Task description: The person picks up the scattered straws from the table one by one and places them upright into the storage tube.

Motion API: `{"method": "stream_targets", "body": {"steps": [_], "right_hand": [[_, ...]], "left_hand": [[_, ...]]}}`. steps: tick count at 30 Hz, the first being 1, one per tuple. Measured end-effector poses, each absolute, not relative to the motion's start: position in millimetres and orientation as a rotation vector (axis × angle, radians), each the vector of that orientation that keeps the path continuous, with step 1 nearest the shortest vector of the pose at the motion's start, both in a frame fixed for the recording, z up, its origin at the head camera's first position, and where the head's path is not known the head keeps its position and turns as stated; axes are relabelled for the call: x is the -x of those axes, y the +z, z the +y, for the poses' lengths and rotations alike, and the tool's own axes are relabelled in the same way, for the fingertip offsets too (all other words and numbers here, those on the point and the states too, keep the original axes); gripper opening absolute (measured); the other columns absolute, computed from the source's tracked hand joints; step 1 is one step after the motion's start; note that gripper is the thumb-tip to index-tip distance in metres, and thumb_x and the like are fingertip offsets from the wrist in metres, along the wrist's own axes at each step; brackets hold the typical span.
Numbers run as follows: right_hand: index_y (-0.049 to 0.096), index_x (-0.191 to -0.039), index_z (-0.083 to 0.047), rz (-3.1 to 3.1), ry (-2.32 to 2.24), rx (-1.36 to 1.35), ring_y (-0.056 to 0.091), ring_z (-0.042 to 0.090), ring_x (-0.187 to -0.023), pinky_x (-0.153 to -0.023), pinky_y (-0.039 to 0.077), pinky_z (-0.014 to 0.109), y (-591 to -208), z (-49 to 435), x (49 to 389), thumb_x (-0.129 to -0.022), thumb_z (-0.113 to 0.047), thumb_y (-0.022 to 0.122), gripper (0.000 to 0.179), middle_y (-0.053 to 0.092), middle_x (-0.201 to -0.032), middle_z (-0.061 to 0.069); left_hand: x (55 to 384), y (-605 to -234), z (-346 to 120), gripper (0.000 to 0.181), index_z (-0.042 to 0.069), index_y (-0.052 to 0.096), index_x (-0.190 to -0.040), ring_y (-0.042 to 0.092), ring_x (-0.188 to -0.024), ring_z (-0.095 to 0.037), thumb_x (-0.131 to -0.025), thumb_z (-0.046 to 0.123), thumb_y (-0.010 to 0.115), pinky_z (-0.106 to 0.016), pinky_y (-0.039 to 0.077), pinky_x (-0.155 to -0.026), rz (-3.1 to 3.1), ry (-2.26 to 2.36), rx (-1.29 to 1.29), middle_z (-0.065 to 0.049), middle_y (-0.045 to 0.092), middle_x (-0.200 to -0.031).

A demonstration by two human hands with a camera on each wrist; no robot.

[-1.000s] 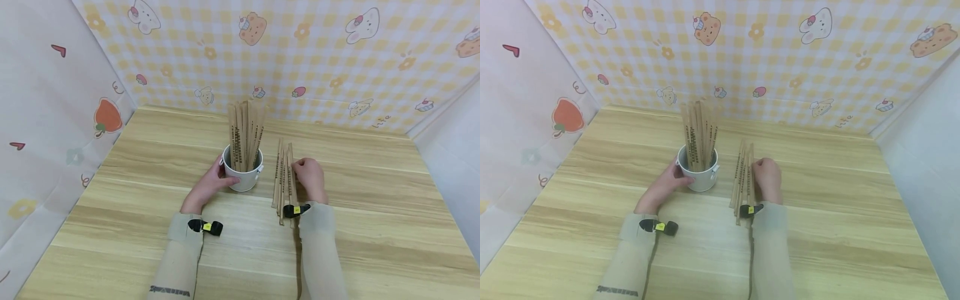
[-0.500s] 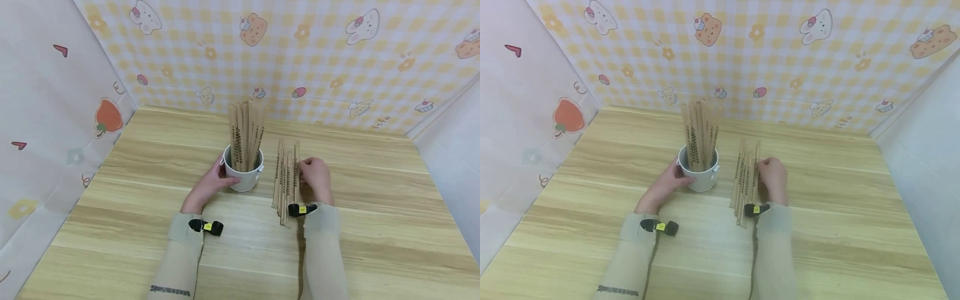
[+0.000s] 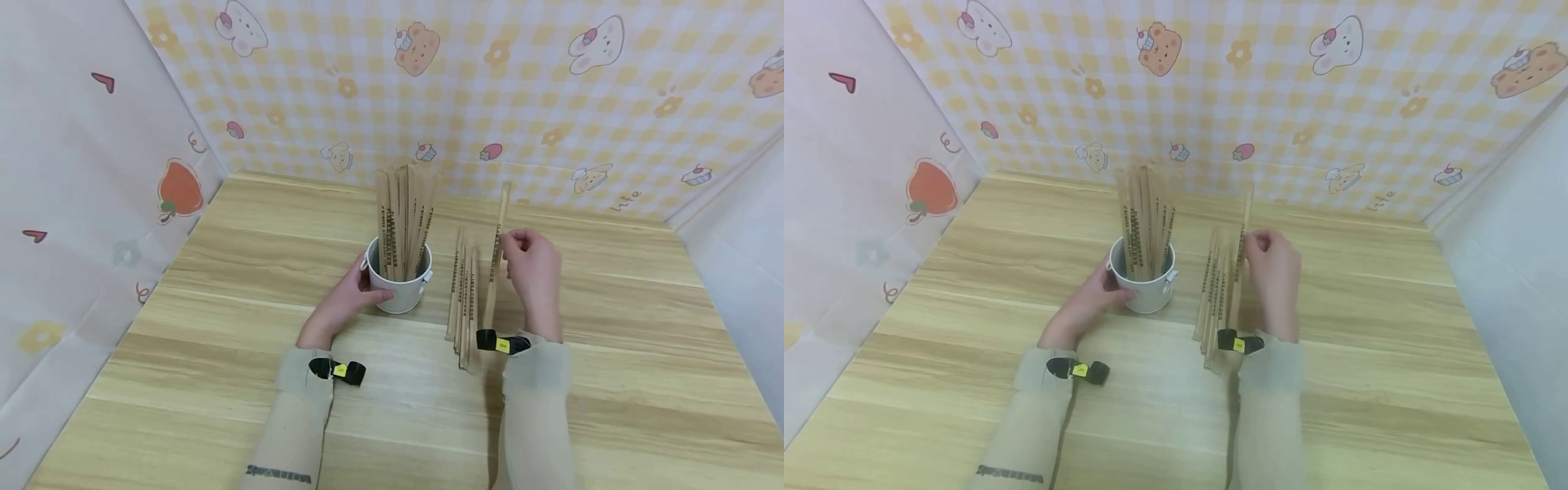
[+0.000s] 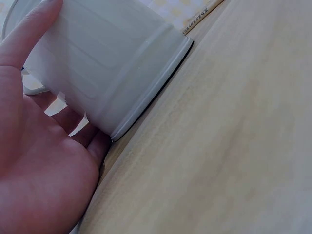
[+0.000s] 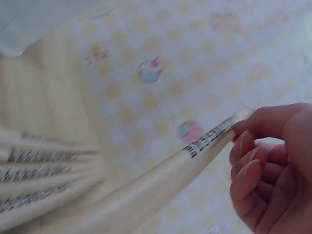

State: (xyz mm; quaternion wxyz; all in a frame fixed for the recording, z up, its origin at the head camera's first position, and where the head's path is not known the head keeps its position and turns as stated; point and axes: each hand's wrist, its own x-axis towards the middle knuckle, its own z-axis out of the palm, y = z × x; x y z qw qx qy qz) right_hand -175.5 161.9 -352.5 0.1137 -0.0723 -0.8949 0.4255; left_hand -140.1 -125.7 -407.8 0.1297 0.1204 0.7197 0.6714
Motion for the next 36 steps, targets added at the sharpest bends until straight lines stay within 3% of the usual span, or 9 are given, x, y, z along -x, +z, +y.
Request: {"method": "stream_targets", "body": {"steps": [7, 15, 22, 31, 36], "right_hand": [[0.061, -0.091, -0.011, -2.319, 1.267, 0.076, 0.049, 0.014, -0.044, -0.037, 0.037, 0.020, -319, 146, 161, -0.086, -0.042, 0.053, 0.033, 0.060, -0.067, 0.001], [0.063, -0.089, -0.001, -1.952, 1.424, -0.110, 0.047, 0.014, -0.044, -0.039, 0.039, 0.018, -289, 131, 145, -0.085, -0.024, 0.060, 0.023, 0.061, -0.067, 0.006], [0.063, -0.083, -0.004, -1.716, 1.516, -0.222, 0.049, 0.015, -0.045, -0.039, 0.041, 0.018, -273, 119, 135, -0.084, -0.007, 0.059, 0.005, 0.061, -0.066, 0.012], [0.059, -0.079, 0.007, -1.559, 1.581, -0.260, 0.051, 0.016, -0.046, -0.038, 0.040, 0.020, -256, 101, 125, -0.083, -0.002, 0.058, 0.010, 0.060, -0.064, 0.017], [0.061, -0.080, 0.003, -1.613, 1.565, -0.307, 0.051, 0.016, -0.046, -0.037, 0.041, 0.020, -267, 98, 130, -0.082, -0.002, 0.058, 0.006, 0.061, -0.066, 0.016]], "left_hand": [[143, -415, -127, 0.095, 0.025, 0.011, -0.144, 0.022, -0.130, -0.022, -0.072, 0.017, 0.073, -0.038, 0.019, -0.106, 2.076, 1.971, -0.358, -0.005, 0.022, -0.145], [152, -434, -129, 0.093, 0.040, 0.015, -0.139, 0.027, -0.128, -0.014, -0.069, 0.026, 0.076, -0.034, 0.023, -0.105, 2.123, 1.961, -0.354, 0.006, 0.027, -0.142], [150, -433, -128, 0.093, 0.037, 0.014, -0.140, 0.026, -0.128, -0.016, -0.070, 0.023, 0.075, -0.035, 0.022, -0.105, 2.128, 1.959, -0.362, 0.003, 0.026, -0.143], [152, -430, -128, 0.092, 0.035, 0.018, -0.140, 0.028, -0.127, -0.017, -0.069, 0.024, 0.076, -0.036, 0.024, -0.104, 2.111, 1.973, -0.376, 0.003, 0.030, -0.141], [146, -431, -130, 0.094, 0.037, 0.017, -0.139, 0.030, -0.127, -0.017, -0.068, 0.024, 0.076, -0.035, 0.025, -0.104, 2.114, 1.975, -0.357, 0.003, 0.030, -0.140]]}}
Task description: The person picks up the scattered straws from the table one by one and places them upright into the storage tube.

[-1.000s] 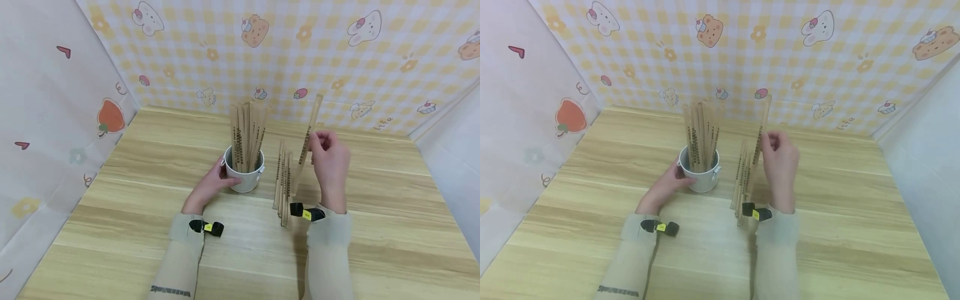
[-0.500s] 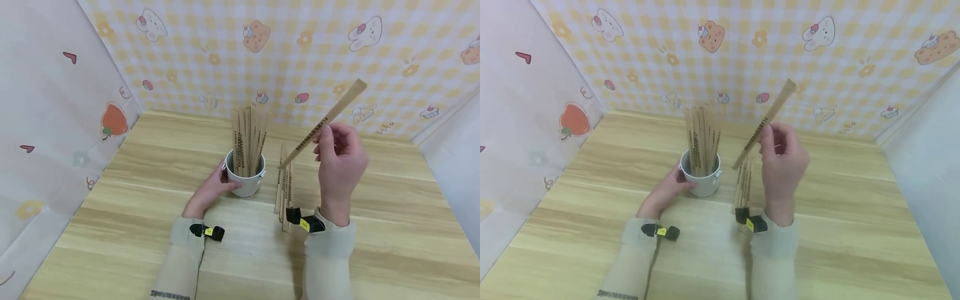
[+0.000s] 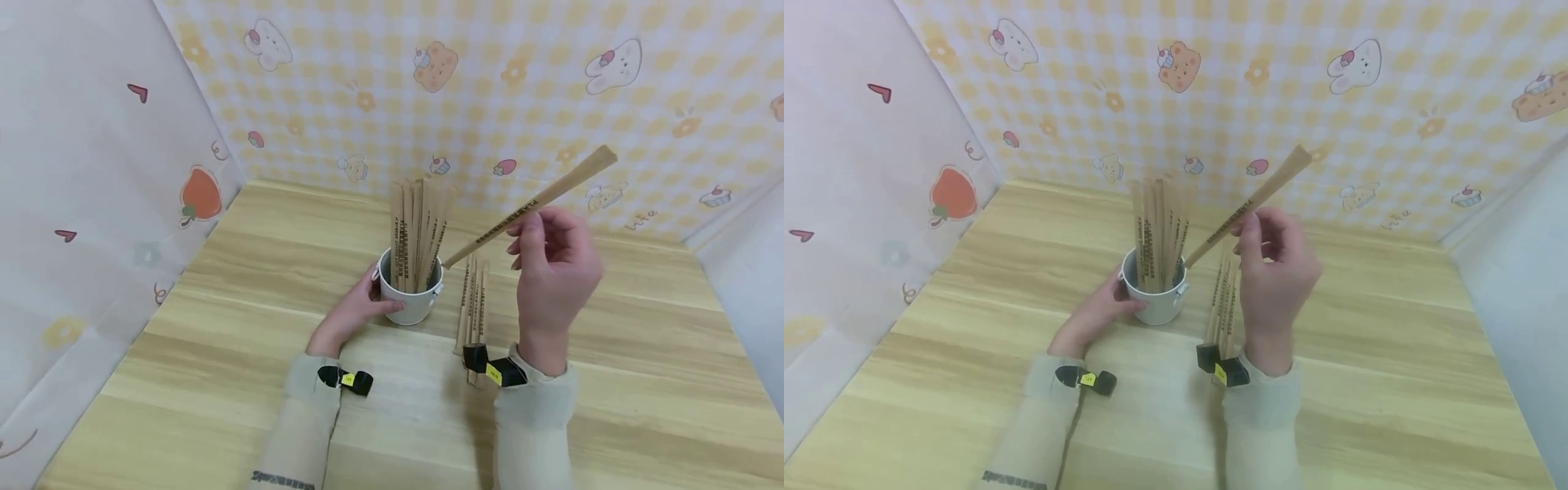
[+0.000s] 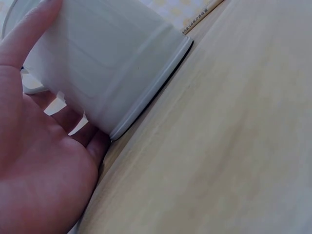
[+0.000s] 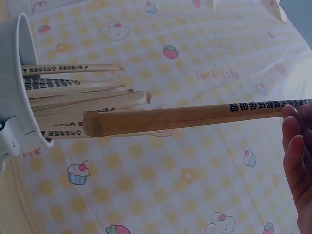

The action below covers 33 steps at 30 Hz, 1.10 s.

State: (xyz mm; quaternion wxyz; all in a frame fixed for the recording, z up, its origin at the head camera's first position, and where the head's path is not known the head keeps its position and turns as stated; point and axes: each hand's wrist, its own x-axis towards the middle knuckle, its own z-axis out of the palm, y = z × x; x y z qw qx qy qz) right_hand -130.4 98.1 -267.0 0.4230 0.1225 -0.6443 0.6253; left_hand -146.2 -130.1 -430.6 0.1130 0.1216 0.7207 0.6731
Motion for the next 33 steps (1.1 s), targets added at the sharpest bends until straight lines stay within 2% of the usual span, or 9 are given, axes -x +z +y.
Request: {"method": "stream_targets", "body": {"steps": [3, 10, 16, 26, 33], "right_hand": [[0.062, -0.082, 0.001, -1.664, 1.540, -0.327, 0.053, 0.015, -0.047, -0.037, 0.041, 0.019, -275, 100, 135, -0.083, -0.002, 0.058, 0.005, 0.063, -0.068, 0.014], [0.062, -0.084, 0.005, -1.762, 1.511, -0.336, 0.053, 0.014, -0.049, -0.038, 0.041, 0.019, -279, 96, 136, -0.084, -0.008, 0.058, 0.014, 0.064, -0.069, 0.008], [0.062, -0.085, 0.005, -1.859, 1.480, -0.354, 0.053, 0.011, -0.050, -0.040, 0.041, 0.016, -281, 89, 137, -0.085, -0.008, 0.057, 0.014, 0.064, -0.070, 0.008], [0.064, -0.087, -0.003, -2.084, 1.324, -0.440, 0.053, 0.007, -0.052, -0.043, 0.043, 0.017, -308, 87, 163, -0.087, -0.020, 0.057, 0.019, 0.065, -0.070, 0.000], [0.064, -0.088, -0.007, -2.341, 1.201, -0.427, 0.052, 0.005, -0.050, -0.042, 0.043, 0.019, -322, 88, 169, -0.087, -0.024, 0.056, 0.020, 0.064, -0.069, -0.003]], "left_hand": [[143, -432, -128, 0.094, 0.039, 0.016, -0.139, 0.029, -0.127, -0.015, -0.068, 0.024, 0.076, -0.034, 0.025, -0.103, 2.109, 1.974, -0.341, 0.004, 0.030, -0.141], [142, -435, -129, 0.092, 0.036, 0.016, -0.140, 0.027, -0.128, -0.016, -0.070, 0.025, 0.075, -0.035, 0.023, -0.104, 2.113, 1.971, -0.337, 0.002, 0.028, -0.142], [143, -436, -131, 0.093, 0.037, 0.014, -0.140, 0.027, -0.128, -0.017, -0.070, 0.024, 0.075, -0.036, 0.023, -0.104, 2.120, 1.953, -0.345, 0.001, 0.027, -0.142], [148, -432, -130, 0.093, 0.039, 0.015, -0.139, 0.030, -0.127, -0.016, -0.070, 0.022, 0.075, -0.035, 0.025, -0.104, 2.121, 1.965, -0.377, 0.003, 0.030, -0.140], [148, -431, -128, 0.094, 0.038, 0.015, -0.139, 0.029, -0.127, -0.017, -0.070, 0.021, 0.076, -0.036, 0.024, -0.104, 2.097, 1.977, -0.387, 0.003, 0.029, -0.141]]}}
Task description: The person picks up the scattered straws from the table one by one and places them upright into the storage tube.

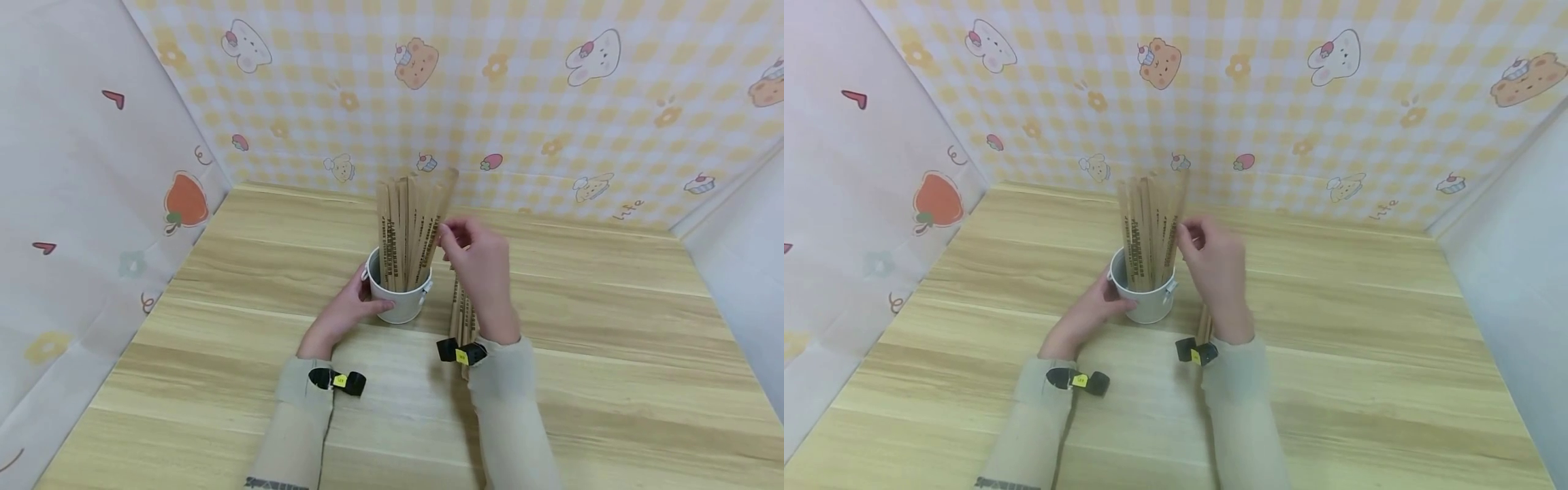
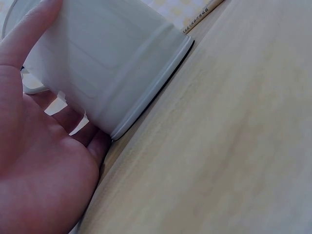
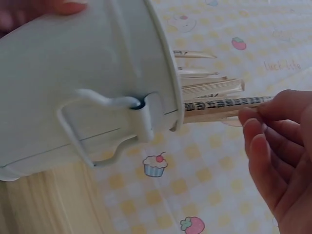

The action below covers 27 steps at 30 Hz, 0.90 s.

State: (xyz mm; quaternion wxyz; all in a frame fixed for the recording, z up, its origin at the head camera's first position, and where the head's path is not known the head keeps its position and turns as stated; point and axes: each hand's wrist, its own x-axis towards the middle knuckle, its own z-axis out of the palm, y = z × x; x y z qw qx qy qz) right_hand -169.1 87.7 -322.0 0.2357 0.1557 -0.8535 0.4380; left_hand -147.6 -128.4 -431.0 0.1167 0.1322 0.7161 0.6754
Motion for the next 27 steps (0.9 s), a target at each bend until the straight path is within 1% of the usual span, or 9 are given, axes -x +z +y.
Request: {"method": "stream_targets", "body": {"steps": [9, 16, 23, 27], "right_hand": [[0.064, -0.087, -0.007, -2.532, 1.109, -0.425, 0.051, 0.006, -0.049, -0.044, 0.044, 0.022, -331, 85, 174, -0.086, -0.024, 0.057, 0.018, 0.061, -0.069, -0.003], [0.065, -0.086, -0.009, -2.620, 1.071, -0.413, 0.051, 0.010, -0.053, -0.048, 0.043, 0.024, -336, 83, 177, -0.086, -0.024, 0.058, 0.017, 0.061, -0.069, -0.001], [0.064, -0.087, -0.009, -2.659, 1.099, -0.434, 0.050, 0.009, -0.048, -0.044, 0.044, 0.025, -337, 84, 177, -0.087, -0.024, 0.057, 0.017, 0.060, -0.069, -0.002], [0.064, -0.091, -0.010, -2.704, 1.125, -0.435, 0.051, 0.009, -0.049, -0.045, 0.044, 0.025, -337, 87, 179, -0.088, -0.025, 0.056, 0.017, 0.060, -0.069, -0.002]], "left_hand": [[147, -431, -129, 0.093, 0.042, 0.015, -0.138, 0.029, -0.127, -0.013, -0.069, 0.025, 0.076, -0.033, 0.024, -0.104, 2.108, 1.955, -0.355, 0.007, 0.029, -0.141], [137, -406, -126, 0.095, 0.031, 0.012, -0.142, 0.027, -0.128, -0.015, -0.072, 0.015, 0.073, -0.032, 0.022, -0.104, 2.070, 1.963, -0.348, 0.000, 0.027, -0.143], [138, -406, -126, 0.093, 0.030, 0.013, -0.142, 0.028, -0.127, -0.015, -0.073, 0.016, 0.073, -0.033, 0.023, -0.104, 2.077, 1.949, -0.340, 0.000, 0.028, -0.142], [138, -406, -127, 0.093, 0.031, 0.013, -0.142, 0.027, -0.128, -0.015, -0.072, 0.016, 0.073, -0.033, 0.022, -0.105, 2.075, 1.951, -0.337, 0.000, 0.027, -0.143]]}}
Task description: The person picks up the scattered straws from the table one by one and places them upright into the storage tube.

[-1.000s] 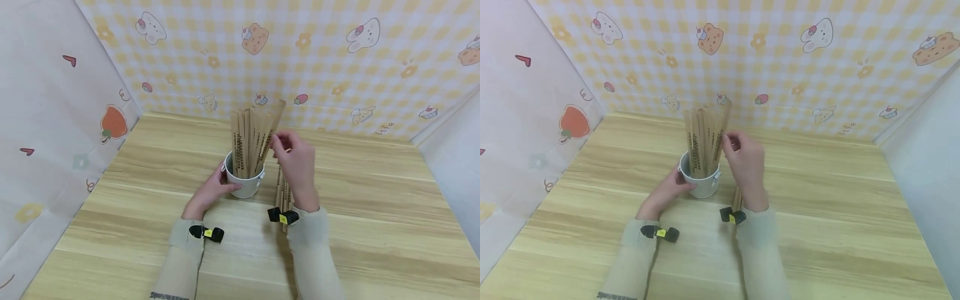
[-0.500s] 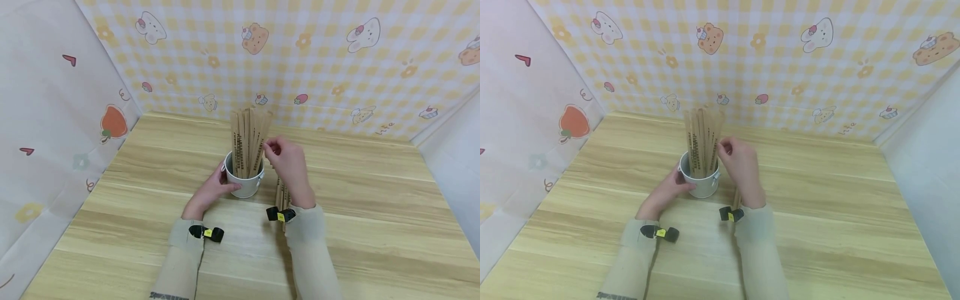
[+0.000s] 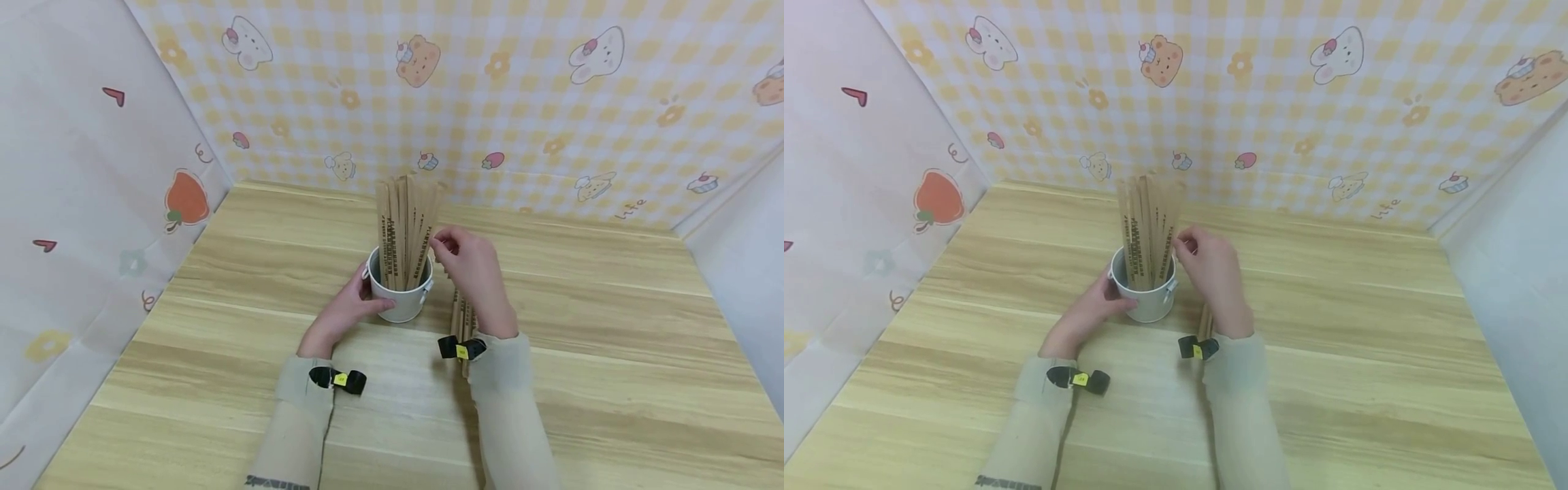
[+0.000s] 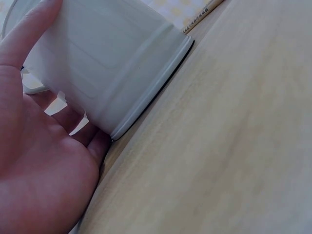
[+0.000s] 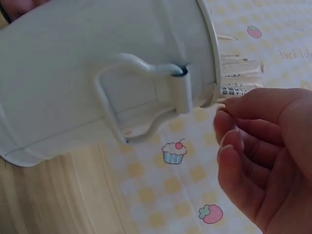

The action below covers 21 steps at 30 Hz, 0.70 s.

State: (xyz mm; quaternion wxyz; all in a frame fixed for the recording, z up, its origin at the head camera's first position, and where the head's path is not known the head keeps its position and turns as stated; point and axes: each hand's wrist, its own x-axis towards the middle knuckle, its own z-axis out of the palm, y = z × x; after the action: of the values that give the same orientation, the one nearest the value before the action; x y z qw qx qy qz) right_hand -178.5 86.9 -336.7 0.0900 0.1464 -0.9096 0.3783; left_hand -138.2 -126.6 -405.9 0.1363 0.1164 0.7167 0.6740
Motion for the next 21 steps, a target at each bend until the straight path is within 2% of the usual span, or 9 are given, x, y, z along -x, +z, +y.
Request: {"method": "stream_targets", "body": {"steps": [6, 11, 18, 21], "right_hand": [[0.062, -0.099, -0.012, -2.799, 1.158, -0.432, 0.054, 0.012, -0.053, -0.048, 0.047, 0.026, -337, 94, 180, -0.090, -0.027, 0.051, 0.021, 0.063, -0.074, 0.002], [0.060, -0.103, -0.013, -2.861, 1.205, -0.351, 0.054, 0.015, -0.056, -0.050, 0.047, 0.029, -338, 104, 183, -0.091, -0.032, 0.049, 0.025, 0.063, -0.074, 0.001], [0.059, -0.106, -0.011, -2.850, 1.346, -0.216, 0.056, 0.027, -0.058, -0.051, 0.047, 0.030, -352, 128, 191, -0.091, -0.033, 0.049, 0.029, 0.064, -0.079, 0.010], [0.058, -0.108, -0.009, -2.856, 1.396, -0.172, 0.057, 0.031, -0.062, -0.053, 0.049, 0.031, -361, 138, 195, -0.091, -0.032, 0.048, 0.031, 0.063, -0.082, 0.014]], "left_hand": [[142, -416, -128, 0.095, 0.036, 0.014, -0.140, 0.025, -0.129, -0.013, -0.070, 0.017, 0.075, -0.033, 0.020, -0.105, 2.057, 1.982, -0.324, 0.005, 0.026, -0.143], [147, -430, -129, 0.093, 0.041, 0.015, -0.138, 0.028, -0.127, -0.012, -0.070, 0.021, 0.075, -0.032, 0.023, -0.104, 2.090, 1.966, -0.335, 0.006, 0.029, -0.140], [148, -430, -129, 0.092, 0.035, 0.016, -0.140, 0.026, -0.128, -0.017, -0.071, 0.020, 0.074, -0.035, 0.021, -0.105, 2.080, 1.968, -0.325, 0.001, 0.027, -0.142], [144, -420, -128, 0.092, 0.028, 0.014, -0.142, 0.025, -0.129, -0.022, -0.072, 0.016, 0.073, -0.038, 0.021, -0.105, 2.065, 1.974, -0.331, -0.004, 0.026, -0.143]]}}
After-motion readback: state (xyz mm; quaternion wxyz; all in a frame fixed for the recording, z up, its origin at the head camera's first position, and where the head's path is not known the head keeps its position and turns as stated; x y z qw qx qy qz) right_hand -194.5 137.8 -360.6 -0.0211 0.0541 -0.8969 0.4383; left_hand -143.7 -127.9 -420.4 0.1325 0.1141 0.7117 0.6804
